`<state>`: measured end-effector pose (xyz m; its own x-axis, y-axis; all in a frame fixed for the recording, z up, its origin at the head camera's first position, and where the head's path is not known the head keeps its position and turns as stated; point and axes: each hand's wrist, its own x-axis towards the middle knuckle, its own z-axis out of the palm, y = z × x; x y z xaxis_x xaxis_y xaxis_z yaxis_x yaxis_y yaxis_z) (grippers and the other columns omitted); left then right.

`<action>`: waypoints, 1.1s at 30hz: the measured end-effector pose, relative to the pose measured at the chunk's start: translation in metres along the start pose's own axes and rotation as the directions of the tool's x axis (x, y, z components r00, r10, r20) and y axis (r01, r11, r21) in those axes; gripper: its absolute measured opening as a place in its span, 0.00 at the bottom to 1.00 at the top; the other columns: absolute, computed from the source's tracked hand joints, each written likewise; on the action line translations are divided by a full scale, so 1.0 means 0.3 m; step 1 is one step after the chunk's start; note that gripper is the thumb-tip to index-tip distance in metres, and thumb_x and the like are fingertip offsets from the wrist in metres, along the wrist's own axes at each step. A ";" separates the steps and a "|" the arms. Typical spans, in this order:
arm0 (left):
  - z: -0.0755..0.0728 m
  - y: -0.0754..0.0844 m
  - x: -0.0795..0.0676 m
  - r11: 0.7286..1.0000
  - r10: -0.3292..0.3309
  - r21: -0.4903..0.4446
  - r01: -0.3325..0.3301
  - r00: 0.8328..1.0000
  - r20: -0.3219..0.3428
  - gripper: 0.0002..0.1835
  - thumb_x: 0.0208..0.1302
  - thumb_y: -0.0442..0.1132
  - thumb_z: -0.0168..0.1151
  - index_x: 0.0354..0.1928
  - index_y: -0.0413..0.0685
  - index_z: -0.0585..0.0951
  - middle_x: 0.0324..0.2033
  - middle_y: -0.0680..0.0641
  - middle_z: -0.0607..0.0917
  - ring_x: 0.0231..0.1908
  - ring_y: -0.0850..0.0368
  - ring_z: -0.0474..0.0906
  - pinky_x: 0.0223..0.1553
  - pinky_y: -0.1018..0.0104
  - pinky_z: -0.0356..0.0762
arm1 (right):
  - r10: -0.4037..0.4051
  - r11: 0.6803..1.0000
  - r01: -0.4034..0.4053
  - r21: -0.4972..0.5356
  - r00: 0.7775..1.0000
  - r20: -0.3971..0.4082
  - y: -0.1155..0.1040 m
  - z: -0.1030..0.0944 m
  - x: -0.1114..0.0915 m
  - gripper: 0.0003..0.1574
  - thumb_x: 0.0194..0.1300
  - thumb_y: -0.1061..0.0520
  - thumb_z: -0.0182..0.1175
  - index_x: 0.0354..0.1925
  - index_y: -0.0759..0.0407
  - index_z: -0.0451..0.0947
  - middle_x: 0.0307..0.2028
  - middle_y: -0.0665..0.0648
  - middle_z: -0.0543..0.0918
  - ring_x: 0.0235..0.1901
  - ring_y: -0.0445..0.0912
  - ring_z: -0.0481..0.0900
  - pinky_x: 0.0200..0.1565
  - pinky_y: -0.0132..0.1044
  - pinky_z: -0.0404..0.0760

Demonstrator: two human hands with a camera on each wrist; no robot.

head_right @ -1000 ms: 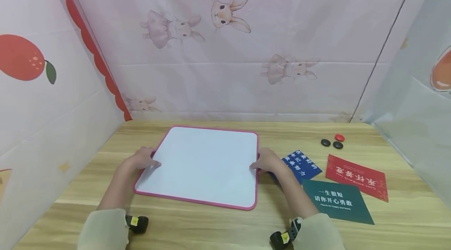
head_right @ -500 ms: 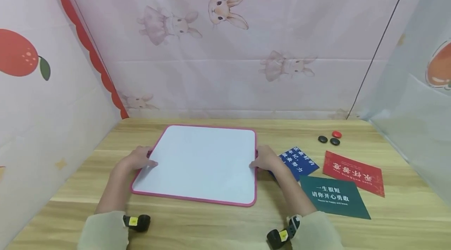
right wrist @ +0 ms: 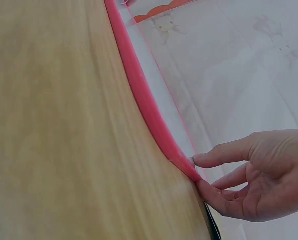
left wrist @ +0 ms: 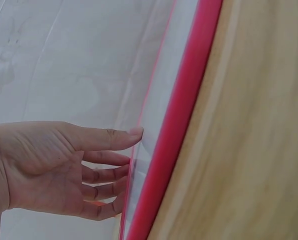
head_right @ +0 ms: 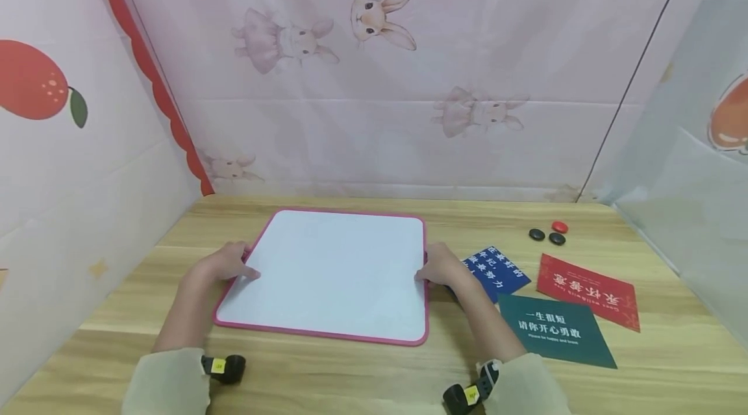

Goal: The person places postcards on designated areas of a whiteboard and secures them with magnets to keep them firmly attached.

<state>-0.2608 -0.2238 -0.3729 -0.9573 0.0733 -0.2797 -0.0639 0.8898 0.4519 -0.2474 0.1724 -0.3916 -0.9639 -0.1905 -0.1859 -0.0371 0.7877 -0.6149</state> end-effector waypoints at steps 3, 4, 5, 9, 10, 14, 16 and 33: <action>-0.002 -0.003 0.003 1.000 0.010 0.003 -0.010 1.000 0.000 0.41 0.52 0.40 0.68 0.61 0.24 0.59 0.55 0.25 0.63 0.51 0.35 0.64 0.52 0.40 0.64 | 0.014 1.000 -0.014 0.007 1.000 0.009 -0.003 0.000 -0.001 0.16 0.54 0.65 0.64 0.40 0.72 0.71 0.26 0.58 0.74 0.23 0.46 0.75 0.26 0.33 0.78; -0.001 -0.004 0.003 1.000 0.012 0.004 -0.012 1.000 0.000 0.41 0.51 0.40 0.69 0.60 0.24 0.59 0.54 0.26 0.63 0.50 0.35 0.65 0.52 0.41 0.64 | 0.020 1.000 -0.020 0.010 1.000 0.013 -0.003 0.000 -0.002 0.19 0.55 0.65 0.64 0.42 0.73 0.71 0.26 0.59 0.74 0.23 0.46 0.75 0.27 0.33 0.78; -0.001 -0.005 0.003 1.000 0.014 0.004 -0.014 1.000 0.001 0.41 0.51 0.40 0.69 0.60 0.24 0.60 0.54 0.26 0.64 0.49 0.36 0.65 0.52 0.41 0.65 | 0.026 1.000 -0.027 0.015 1.000 0.017 -0.005 -0.001 -0.004 0.21 0.55 0.65 0.64 0.45 0.74 0.70 0.27 0.59 0.74 0.23 0.46 0.75 0.27 0.33 0.78; 0.002 -0.006 0.001 1.000 0.017 0.001 -0.017 1.000 0.005 0.39 0.50 0.39 0.70 0.58 0.25 0.62 0.52 0.28 0.67 0.47 0.38 0.67 0.51 0.43 0.66 | 0.043 0.999 -0.044 0.027 0.999 0.031 -0.008 -0.003 -0.009 0.30 0.56 0.65 0.63 0.54 0.77 0.65 0.29 0.60 0.74 0.24 0.46 0.76 0.27 0.34 0.79; 0.001 -0.005 0.000 1.000 0.018 0.004 -0.018 1.000 0.008 0.39 0.50 0.39 0.70 0.58 0.25 0.62 0.52 0.28 0.67 0.47 0.38 0.67 0.51 0.43 0.66 | 0.044 0.998 -0.046 0.033 0.998 0.035 -0.008 -0.003 -0.011 0.32 0.55 0.65 0.63 0.55 0.77 0.64 0.30 0.60 0.74 0.24 0.47 0.76 0.27 0.34 0.79; 0.001 0.001 -0.006 1.000 0.014 -0.008 -0.013 1.000 0.014 0.35 0.52 0.39 0.68 0.57 0.26 0.64 0.49 0.30 0.70 0.45 0.40 0.68 0.49 0.46 0.69 | 0.054 0.998 -0.055 0.036 0.997 0.046 -0.015 -0.007 -0.018 0.33 0.56 0.66 0.62 0.56 0.78 0.62 0.31 0.61 0.73 0.24 0.47 0.76 0.27 0.33 0.79; 0.000 0.004 -0.007 1.000 0.010 -0.025 -0.009 1.000 0.012 0.31 0.54 0.38 0.66 0.55 0.27 0.65 0.44 0.33 0.72 0.41 0.42 0.69 0.45 0.49 0.72 | 0.064 0.997 -0.066 0.034 0.997 0.049 -0.020 -0.010 -0.023 0.33 0.56 0.66 0.62 0.56 0.78 0.62 0.31 0.61 0.73 0.24 0.47 0.76 0.27 0.33 0.79; 0.003 0.002 -0.006 0.997 -0.023 -0.077 0.023 1.000 0.003 0.21 0.58 0.35 0.62 0.48 0.30 0.68 0.30 0.41 0.73 0.32 0.48 0.71 0.31 0.62 0.72 | 0.054 0.999 -0.054 0.004 0.998 0.036 -0.015 -0.010 -0.022 0.29 0.54 0.67 0.62 0.51 0.80 0.63 0.29 0.62 0.72 0.23 0.48 0.75 0.25 0.33 0.79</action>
<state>-0.2590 -0.2229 -0.3728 -0.9547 0.0546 -0.2924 -0.1070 0.8541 0.5089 -0.2416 0.1718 -0.3854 -0.9544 -0.1684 -0.2464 0.0166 0.7945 -0.6071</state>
